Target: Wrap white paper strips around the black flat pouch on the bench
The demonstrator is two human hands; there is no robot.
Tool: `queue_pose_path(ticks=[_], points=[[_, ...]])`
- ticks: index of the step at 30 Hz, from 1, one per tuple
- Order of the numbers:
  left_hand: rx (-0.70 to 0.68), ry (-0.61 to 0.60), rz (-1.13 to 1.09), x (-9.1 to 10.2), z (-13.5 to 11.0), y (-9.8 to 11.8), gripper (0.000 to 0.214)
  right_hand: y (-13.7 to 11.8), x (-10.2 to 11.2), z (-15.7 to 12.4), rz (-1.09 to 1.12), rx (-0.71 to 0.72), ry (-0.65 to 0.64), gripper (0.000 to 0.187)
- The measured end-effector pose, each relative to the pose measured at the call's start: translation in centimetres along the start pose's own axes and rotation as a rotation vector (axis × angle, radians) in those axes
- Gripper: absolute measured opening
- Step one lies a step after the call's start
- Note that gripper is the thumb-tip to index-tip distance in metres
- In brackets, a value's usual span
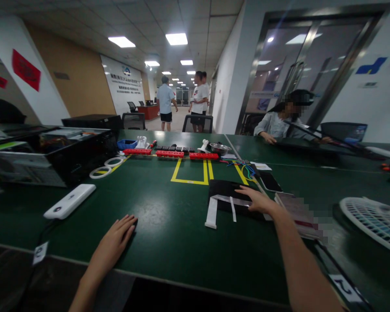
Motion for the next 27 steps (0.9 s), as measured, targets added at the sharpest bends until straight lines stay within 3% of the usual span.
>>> queue_pose_path(ticks=[3, 7, 9, 14, 17, 19, 22, 25, 27], points=[[-0.005, -0.010, 0.009, -0.2, 0.0, 0.0, 0.037, -0.6, 0.6, 0.3, -0.070, 0.018, 0.079, 0.076], [-0.003, 0.014, -0.011, -0.2, 0.0, -0.2, 0.037, -0.8, 2.2, -0.1, -0.081, -0.003, 0.169, 0.040], [-0.003, 0.025, -0.020, -0.2, -0.1, -0.2, 0.036, -0.6, 3.8, -0.8, -0.152, -0.070, 0.275, 0.027], [-0.004, 0.024, -0.012, -0.1, -0.1, -0.1, 0.036, 0.4, 8.6, -4.9, -0.352, -0.417, 0.714, 0.034], [-0.004, 0.027, -0.011, -0.1, -0.1, -0.1, 0.036, 0.8, 9.2, -6.4, -0.383, -0.540, 0.818, 0.037], [-0.007, 0.021, -0.009, -0.2, -0.1, 0.0, 0.037, 0.5, 9.2, -6.3, -0.418, -0.510, 0.850, 0.035], [-0.006, 0.021, -0.006, -0.2, -0.2, 0.0, 0.037, -0.5, 8.7, -4.6, -0.405, -0.311, 0.810, 0.036], [-0.009, 0.016, 0.007, -0.2, -0.2, 0.0, 0.036, -0.9, 5.9, -1.5, -0.224, -0.070, 0.531, 0.039], [-0.022, 0.009, 0.029, -0.2, -0.2, 0.2, 0.036, -0.6, 3.4, 0.0, -0.117, -0.006, 0.307, 0.048]])
Point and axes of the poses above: each hand's wrist, its own z-axis towards the middle knuckle, its own x-axis out of the back of the hand, y = z × x, the point moved 10 cm from there along z, towards the middle knuckle, and after that the axes turned 3 degrees about z, right-handed, at the moved point
